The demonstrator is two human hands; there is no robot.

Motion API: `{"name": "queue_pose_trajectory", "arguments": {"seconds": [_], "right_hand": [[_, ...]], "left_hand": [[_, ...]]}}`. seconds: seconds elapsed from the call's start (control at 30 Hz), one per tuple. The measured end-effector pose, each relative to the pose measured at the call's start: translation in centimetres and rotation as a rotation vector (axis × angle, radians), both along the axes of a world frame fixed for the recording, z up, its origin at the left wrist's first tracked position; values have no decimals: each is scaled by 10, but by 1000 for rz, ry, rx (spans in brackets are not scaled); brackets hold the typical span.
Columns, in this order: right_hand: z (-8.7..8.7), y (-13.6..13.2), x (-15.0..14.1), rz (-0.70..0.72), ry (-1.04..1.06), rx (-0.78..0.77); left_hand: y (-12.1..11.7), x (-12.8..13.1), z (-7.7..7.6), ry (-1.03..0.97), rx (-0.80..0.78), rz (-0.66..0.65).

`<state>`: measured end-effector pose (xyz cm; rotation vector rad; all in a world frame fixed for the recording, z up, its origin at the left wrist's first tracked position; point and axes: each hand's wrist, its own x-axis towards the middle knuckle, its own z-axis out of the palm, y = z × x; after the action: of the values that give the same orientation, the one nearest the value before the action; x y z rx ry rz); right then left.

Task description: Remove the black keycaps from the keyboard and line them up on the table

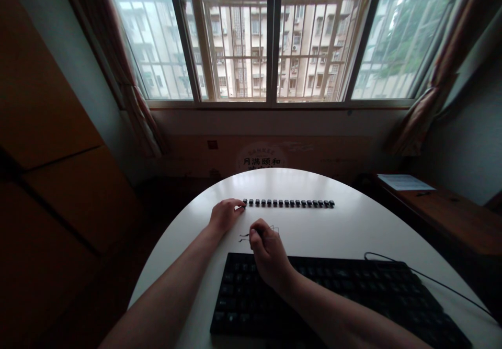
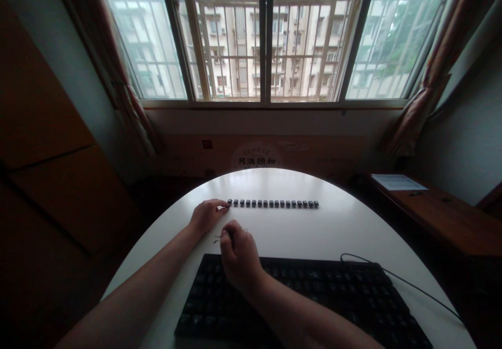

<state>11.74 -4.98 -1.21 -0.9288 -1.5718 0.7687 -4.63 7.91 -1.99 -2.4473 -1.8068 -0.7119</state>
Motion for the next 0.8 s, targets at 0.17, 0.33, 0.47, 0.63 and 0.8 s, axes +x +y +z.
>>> {"name": "queue_pose_trajectory", "arguments": {"seconds": [0.17,0.33,0.47,0.63,0.8], "right_hand": [[-2,0,0,9,12,-12],[-3,2,0,10,87,-20],[-8,8,0,15,220,-91],[-12,12,0,19,322,-164],[-11,10,-2,39,318,-153]], "left_hand": [[1,0,-1,-22,-7,9],[2,-1,-1,-78,-37,29],[0,-2,0,-59,-54,67],[-1,-1,1,-14,-48,119],[1,1,-1,-2,-58,142]]}}
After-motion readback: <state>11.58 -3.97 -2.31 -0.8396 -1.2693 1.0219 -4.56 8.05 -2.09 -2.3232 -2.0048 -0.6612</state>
